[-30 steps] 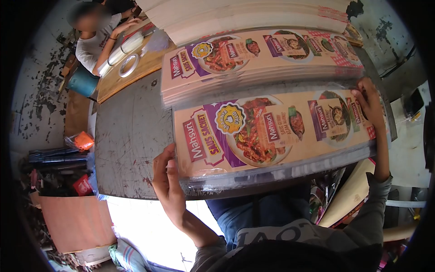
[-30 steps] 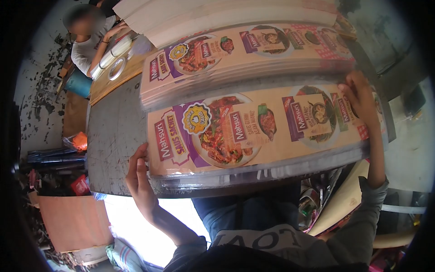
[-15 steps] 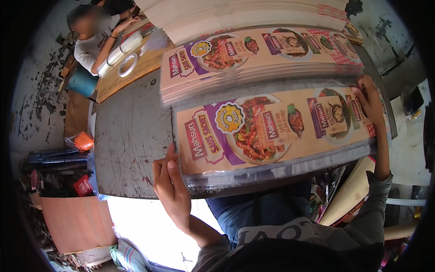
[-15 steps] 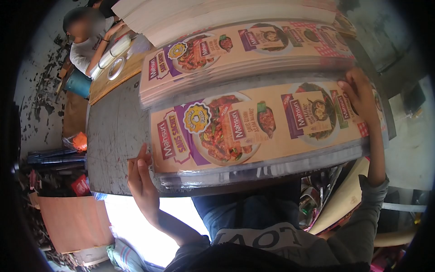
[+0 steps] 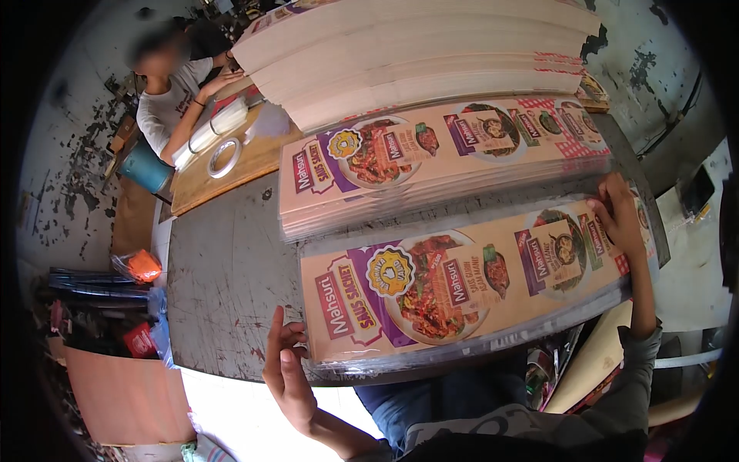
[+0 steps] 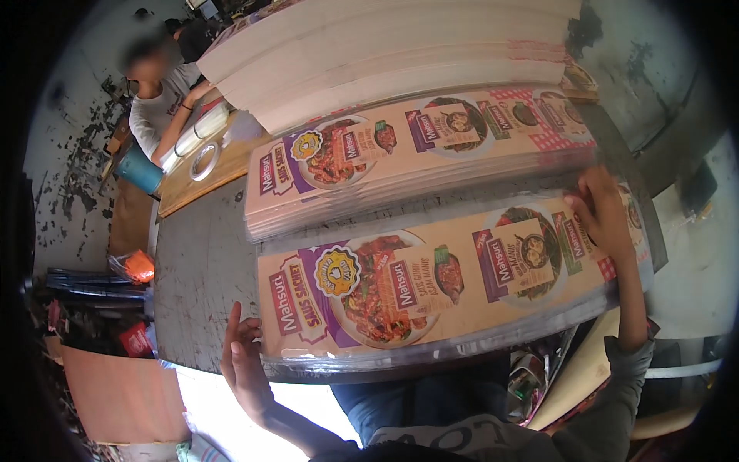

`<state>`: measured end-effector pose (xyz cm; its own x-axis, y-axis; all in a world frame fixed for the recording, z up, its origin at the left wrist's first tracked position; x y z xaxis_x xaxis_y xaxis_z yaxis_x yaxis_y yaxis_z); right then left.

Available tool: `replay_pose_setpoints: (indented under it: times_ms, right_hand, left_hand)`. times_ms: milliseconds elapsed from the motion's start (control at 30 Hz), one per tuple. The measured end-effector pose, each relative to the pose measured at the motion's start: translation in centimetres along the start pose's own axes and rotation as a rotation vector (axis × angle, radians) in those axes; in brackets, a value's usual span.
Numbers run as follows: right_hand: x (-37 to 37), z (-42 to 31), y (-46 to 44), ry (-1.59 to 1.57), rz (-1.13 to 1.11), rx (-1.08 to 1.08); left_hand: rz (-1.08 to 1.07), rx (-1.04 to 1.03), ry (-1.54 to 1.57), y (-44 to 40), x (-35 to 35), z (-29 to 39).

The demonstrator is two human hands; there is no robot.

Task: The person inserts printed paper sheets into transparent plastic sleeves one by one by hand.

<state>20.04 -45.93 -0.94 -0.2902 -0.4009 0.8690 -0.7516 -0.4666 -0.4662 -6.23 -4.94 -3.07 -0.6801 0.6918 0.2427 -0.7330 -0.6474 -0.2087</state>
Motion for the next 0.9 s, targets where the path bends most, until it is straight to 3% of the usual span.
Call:
replay_pose_setpoints:
  times_ms: [167, 400, 467, 600, 733, 800, 900]
  right_hand:
    - [-0.1, 0.2, 0.3, 0.062, -0.004, 0.025]
    - [-0.1, -0.4, 0.3, 0.045, 0.01, 0.041]
    - [0.1, -0.7, 0.3, 0.06, 0.027, 0.052]
    - [0.1, -0.8, 0.2, 0.061, 0.002, 0.048]
    - [0.1, -0.9, 0.2, 0.063, 0.024, 0.072]
    - [0.1, -1.0, 0.2, 0.05, 0.01, 0.06]
    - [0.0, -1.0, 0.2, 0.038, -0.023, 0.06]
  left_hand:
    - [-0.076, 0.058, 0.321, -0.2, -0.4, -0.7]
    - [-0.084, -0.014, 0.367, 0.2, -0.7, -1.3]
    - [-0.261, -0.151, 0.473, 0.5, -1.3, -0.7]
    - [-0.343, -0.145, 0.513, 0.4, -1.6, -0.2]
    - [-0.292, -0.176, 0.397, 0.5, -1.1, -0.5]
    - [-0.113, -0.113, 0.294, 0.6, -0.6, -0.9]
    - [-0.046, -0.185, 0.098, 0.8, -0.8, -0.5]
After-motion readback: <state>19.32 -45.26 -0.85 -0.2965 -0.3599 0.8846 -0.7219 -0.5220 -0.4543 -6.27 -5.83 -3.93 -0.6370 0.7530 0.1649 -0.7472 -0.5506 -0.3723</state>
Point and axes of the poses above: each hand's wrist, its own y-axis away from the middle knuckle, its own x-axis out of the back of the hand, z = x × y, the point moved 5 cm from there along -y, towards the middle knuckle, and after that the axes turned 5 degrees about y, right-handed, at the moved point
